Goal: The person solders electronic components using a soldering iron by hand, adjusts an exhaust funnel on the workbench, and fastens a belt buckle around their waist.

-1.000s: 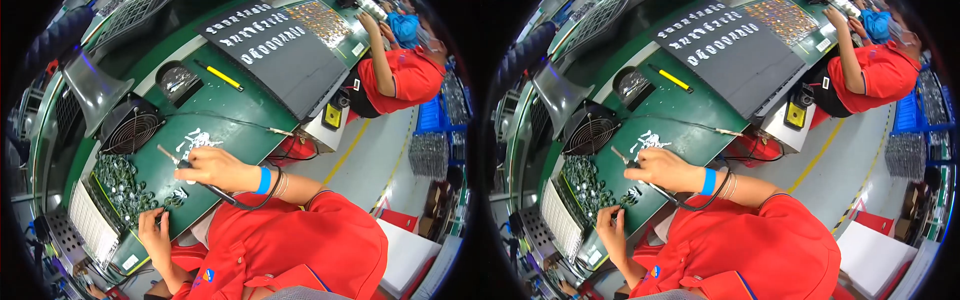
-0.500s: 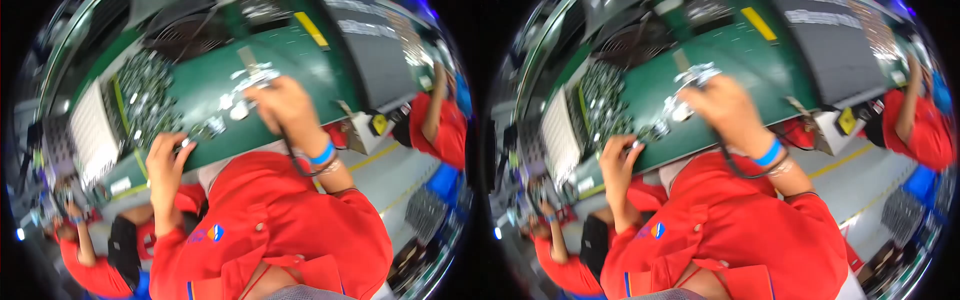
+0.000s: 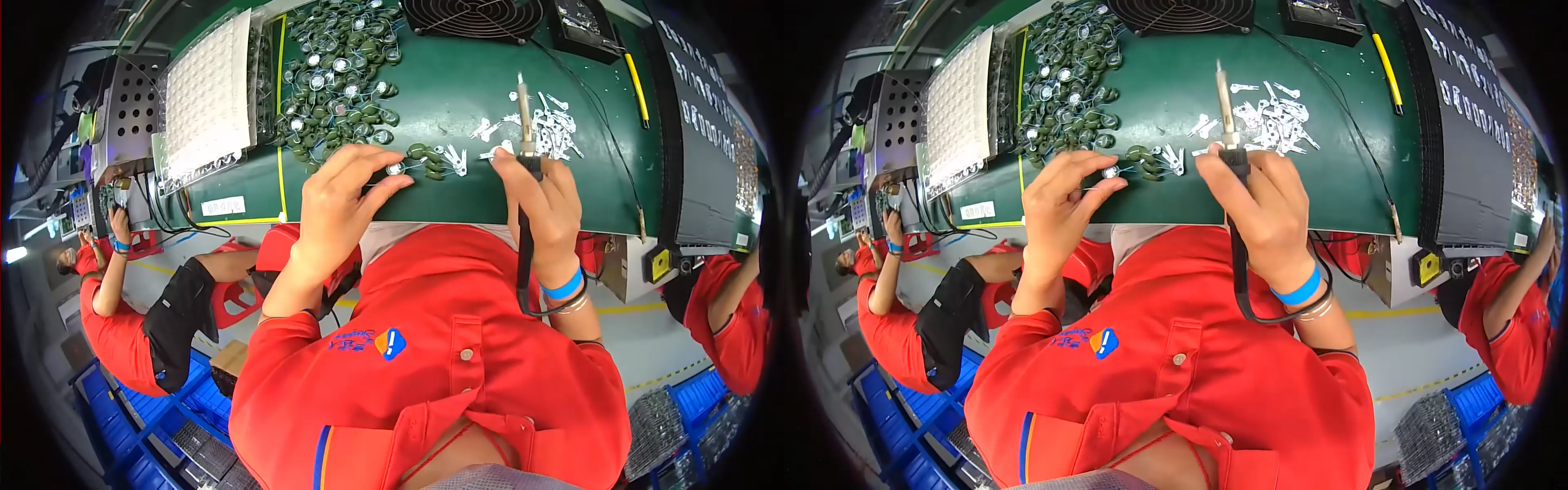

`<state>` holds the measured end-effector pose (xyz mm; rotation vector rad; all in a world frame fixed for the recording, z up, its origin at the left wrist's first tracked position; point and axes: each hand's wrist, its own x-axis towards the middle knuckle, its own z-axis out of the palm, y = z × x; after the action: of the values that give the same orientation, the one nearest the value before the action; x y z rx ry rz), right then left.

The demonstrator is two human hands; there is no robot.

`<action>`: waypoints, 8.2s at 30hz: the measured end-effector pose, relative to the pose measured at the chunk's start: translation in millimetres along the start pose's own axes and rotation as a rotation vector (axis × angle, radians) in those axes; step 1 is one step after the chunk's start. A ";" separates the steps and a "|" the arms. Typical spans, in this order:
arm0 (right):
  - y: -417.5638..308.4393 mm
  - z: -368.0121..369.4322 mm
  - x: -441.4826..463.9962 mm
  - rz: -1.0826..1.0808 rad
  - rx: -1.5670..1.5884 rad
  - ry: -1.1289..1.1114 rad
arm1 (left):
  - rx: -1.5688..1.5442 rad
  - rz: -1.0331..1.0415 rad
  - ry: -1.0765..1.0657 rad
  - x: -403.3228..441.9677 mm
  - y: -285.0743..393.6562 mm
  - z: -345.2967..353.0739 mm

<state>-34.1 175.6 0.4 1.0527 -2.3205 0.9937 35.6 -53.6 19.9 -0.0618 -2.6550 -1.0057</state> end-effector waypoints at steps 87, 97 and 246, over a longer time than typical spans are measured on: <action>-19.0 9.1 -31.0 0.378 0.641 0.085 | -0.375 0.242 -0.211 13.1 14.4 41.8; -19.2 9.6 -32.3 0.392 0.648 0.084 | -0.365 0.238 -0.215 12.9 14.3 41.7; -5.4 -19.5 -51.5 0.284 0.450 0.289 | -0.004 0.225 -0.021 35.5 44.4 50.7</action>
<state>4.0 212.5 -15.4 0.6725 -2.0891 1.7131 -5.2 10.7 22.9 -0.3656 -2.5925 -0.9405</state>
